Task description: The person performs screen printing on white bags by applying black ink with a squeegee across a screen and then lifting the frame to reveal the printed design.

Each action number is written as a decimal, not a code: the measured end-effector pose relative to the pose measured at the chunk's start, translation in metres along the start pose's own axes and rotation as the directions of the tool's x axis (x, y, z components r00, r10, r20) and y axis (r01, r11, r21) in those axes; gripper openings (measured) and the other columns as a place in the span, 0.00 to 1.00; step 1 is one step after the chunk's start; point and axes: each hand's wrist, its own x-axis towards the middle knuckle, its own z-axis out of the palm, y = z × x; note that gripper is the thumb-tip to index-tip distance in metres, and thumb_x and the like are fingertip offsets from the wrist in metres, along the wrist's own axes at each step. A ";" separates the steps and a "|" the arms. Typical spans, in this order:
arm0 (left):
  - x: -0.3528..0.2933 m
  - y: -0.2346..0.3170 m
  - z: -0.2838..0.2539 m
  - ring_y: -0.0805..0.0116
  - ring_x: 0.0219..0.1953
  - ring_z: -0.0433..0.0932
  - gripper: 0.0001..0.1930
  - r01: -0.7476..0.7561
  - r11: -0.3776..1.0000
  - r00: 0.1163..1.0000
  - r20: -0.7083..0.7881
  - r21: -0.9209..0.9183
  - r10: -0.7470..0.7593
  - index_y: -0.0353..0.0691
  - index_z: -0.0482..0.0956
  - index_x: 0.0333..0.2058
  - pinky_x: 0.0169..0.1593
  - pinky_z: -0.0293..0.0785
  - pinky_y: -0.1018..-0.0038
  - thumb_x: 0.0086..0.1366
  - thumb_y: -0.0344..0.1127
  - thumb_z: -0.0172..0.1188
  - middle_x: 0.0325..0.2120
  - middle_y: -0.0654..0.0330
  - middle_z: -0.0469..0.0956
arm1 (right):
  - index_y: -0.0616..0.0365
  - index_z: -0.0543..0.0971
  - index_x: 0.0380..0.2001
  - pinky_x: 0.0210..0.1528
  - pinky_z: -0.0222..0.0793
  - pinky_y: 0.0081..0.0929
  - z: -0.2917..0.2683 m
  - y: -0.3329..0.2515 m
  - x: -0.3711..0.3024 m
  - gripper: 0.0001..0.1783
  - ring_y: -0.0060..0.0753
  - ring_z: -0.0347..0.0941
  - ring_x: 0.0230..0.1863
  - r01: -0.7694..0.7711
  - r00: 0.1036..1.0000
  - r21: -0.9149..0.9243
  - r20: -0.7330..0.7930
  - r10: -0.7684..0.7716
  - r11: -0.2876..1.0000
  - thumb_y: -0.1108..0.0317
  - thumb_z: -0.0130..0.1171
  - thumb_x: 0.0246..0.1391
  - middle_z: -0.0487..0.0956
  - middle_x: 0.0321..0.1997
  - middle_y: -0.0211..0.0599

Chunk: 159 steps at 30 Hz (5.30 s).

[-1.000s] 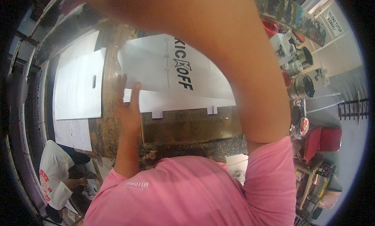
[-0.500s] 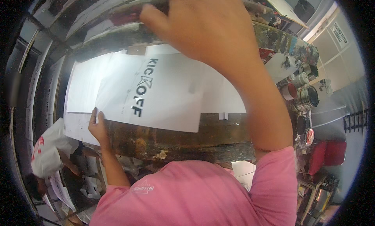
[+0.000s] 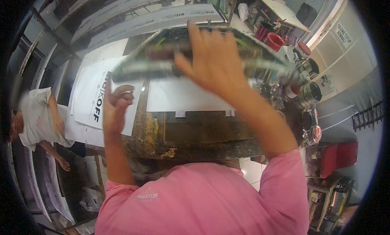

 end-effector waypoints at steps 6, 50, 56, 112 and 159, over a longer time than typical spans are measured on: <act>-0.053 -0.069 0.046 0.57 0.57 0.80 0.51 0.280 0.851 0.952 -0.246 0.445 -0.184 0.34 0.77 0.63 0.57 0.79 0.64 0.40 0.46 0.92 0.57 0.52 0.78 | 0.54 0.83 0.59 0.50 0.69 0.49 0.043 -0.007 -0.118 0.27 0.51 0.76 0.46 -0.032 0.879 0.230 0.470 -0.082 0.973 0.51 0.67 0.63 0.80 0.44 0.44; -0.085 -0.113 0.039 0.60 0.59 0.81 0.51 0.278 0.835 0.932 -0.343 0.475 -0.116 0.32 0.76 0.66 0.65 0.75 0.64 0.41 0.31 0.90 0.55 0.53 0.84 | 0.50 0.84 0.51 0.52 0.76 0.49 0.065 -0.012 -0.154 0.22 0.51 0.79 0.49 -0.177 0.849 0.261 0.528 0.013 0.949 0.48 0.68 0.62 0.78 0.44 0.43; -0.034 -0.063 0.065 0.62 0.60 0.75 0.51 -0.165 0.956 0.907 -0.343 0.242 0.243 0.34 0.62 0.75 0.65 0.73 0.64 0.60 0.43 0.83 0.62 0.54 0.75 | 0.56 0.81 0.48 0.61 0.60 0.58 0.007 -0.015 -0.084 0.22 0.47 0.75 0.48 -0.038 0.999 0.068 0.025 0.036 0.997 0.52 0.68 0.59 0.76 0.41 0.40; -0.003 -0.010 -0.060 0.69 0.50 0.83 0.37 -0.070 0.784 0.898 -0.303 0.617 0.319 0.31 0.68 0.73 0.56 0.78 0.71 0.71 0.41 0.73 0.60 0.48 0.81 | 0.61 0.78 0.59 0.49 0.66 0.50 -0.023 0.032 0.060 0.33 0.56 0.81 0.37 -0.013 0.974 -0.018 -0.229 0.008 1.000 0.45 0.63 0.62 0.83 0.31 0.52; -0.093 -0.132 0.019 0.50 0.51 0.66 0.45 0.151 0.176 0.984 -0.164 0.973 0.063 0.33 0.80 0.39 0.57 0.62 0.54 0.29 0.61 0.89 0.43 0.56 0.67 | 0.52 0.82 0.59 0.48 0.79 0.42 0.204 0.026 -0.137 0.31 0.46 0.78 0.50 -0.011 0.933 0.223 0.352 -0.070 0.975 0.54 0.75 0.53 0.80 0.46 0.36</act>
